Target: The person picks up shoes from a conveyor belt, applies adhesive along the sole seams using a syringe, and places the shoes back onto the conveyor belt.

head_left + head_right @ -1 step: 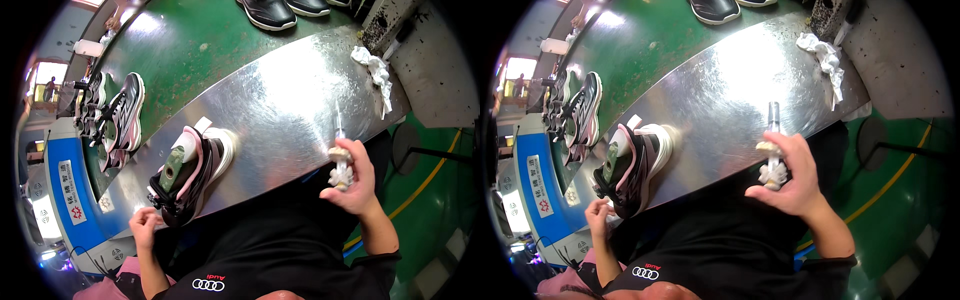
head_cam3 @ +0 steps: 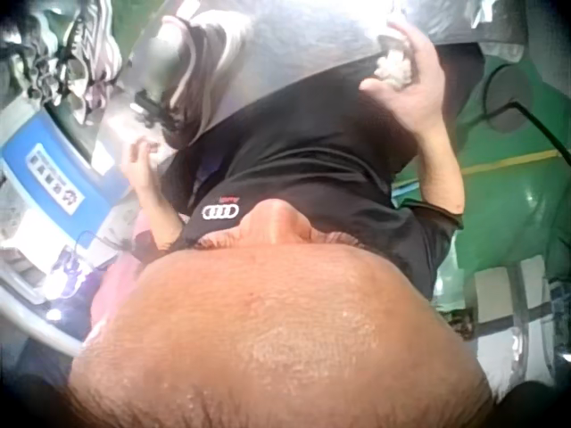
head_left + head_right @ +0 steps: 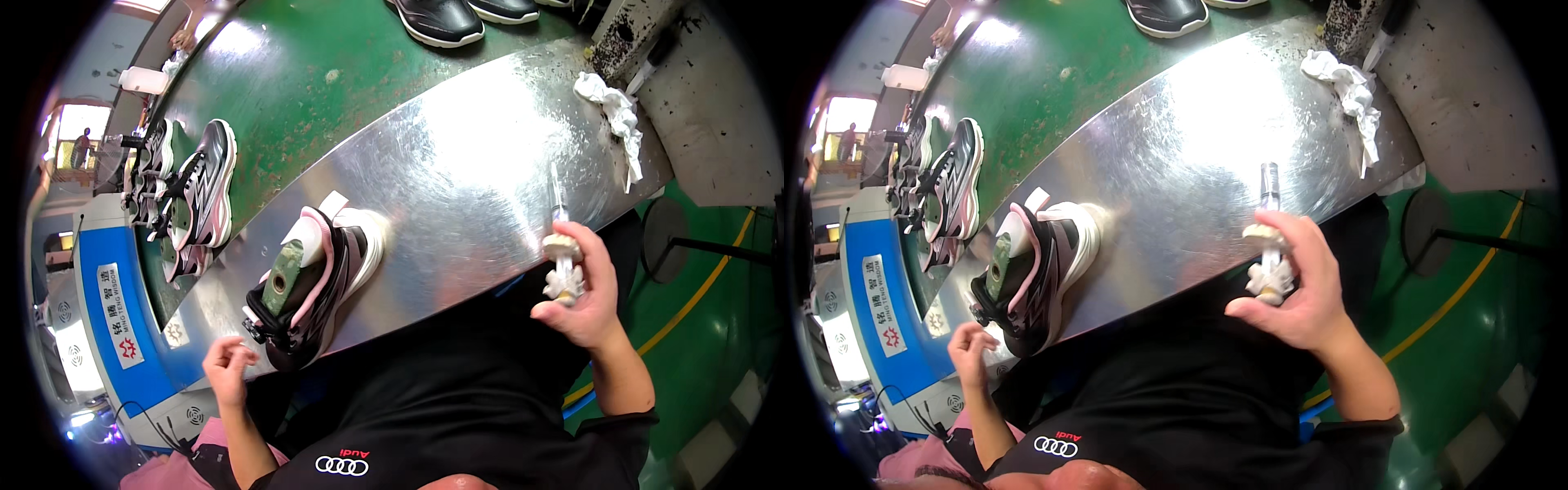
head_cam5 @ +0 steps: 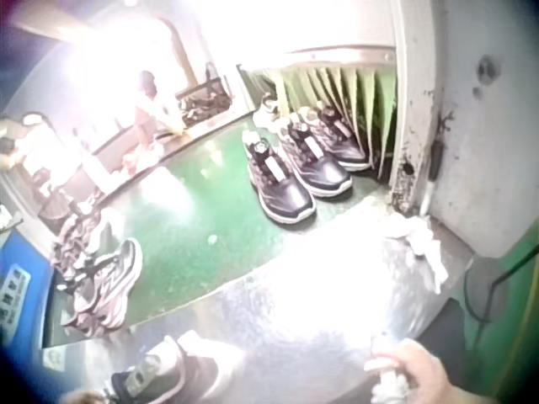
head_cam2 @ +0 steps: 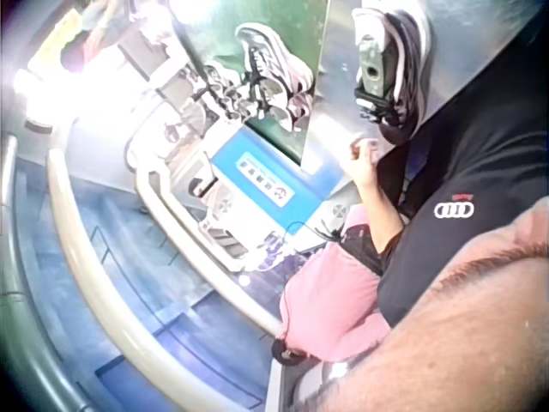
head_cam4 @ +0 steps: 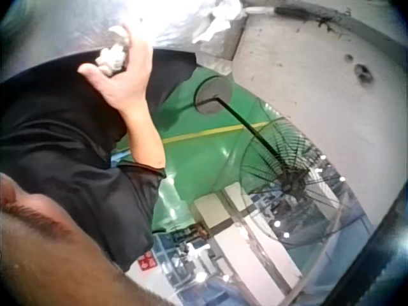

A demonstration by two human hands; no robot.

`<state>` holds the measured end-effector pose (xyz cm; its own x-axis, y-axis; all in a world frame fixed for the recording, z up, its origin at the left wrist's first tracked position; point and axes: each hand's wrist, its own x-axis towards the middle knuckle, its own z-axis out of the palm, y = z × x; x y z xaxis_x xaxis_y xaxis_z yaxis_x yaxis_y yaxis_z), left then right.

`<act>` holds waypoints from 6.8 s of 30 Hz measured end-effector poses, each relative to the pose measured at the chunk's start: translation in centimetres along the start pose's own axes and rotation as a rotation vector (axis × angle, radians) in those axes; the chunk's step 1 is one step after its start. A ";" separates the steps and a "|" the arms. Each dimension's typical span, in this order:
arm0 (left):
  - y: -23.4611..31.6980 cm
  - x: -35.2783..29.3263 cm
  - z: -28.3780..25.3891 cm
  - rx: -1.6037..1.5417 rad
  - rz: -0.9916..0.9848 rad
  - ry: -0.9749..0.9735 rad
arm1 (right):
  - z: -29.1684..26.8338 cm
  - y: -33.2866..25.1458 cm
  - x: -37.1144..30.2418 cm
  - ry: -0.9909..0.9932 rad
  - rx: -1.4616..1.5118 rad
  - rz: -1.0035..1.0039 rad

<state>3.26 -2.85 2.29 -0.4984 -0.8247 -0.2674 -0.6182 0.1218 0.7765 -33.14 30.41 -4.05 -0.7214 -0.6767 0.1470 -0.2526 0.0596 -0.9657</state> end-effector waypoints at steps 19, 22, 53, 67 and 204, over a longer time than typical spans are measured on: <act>7.3 2.3 10.8 -0.038 0.633 -0.125 | 10.6 -0.5 2.6 -0.294 0.522 -0.006; 7.4 2.3 10.7 -0.011 0.637 -0.123 | 11.6 -0.3 3.4 -0.285 0.633 -0.009; 7.4 1.9 9.9 0.017 0.651 -0.140 | 11.7 -1.4 3.7 -0.377 0.663 0.094; 7.6 2.4 9.8 0.037 0.674 -0.173 | 12.5 -1.4 3.7 -0.414 0.441 -0.102; 11.5 9.1 13.3 -1.198 0.374 -0.434 | -1.6 -2.0 4.8 -0.152 -0.198 0.205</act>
<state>-16.51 -1.58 1.20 -0.8110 -0.5788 0.0856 0.4004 -0.4424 0.8025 -37.12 28.22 -1.09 -0.6695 -0.7368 -0.0940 -0.2435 0.3373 -0.9094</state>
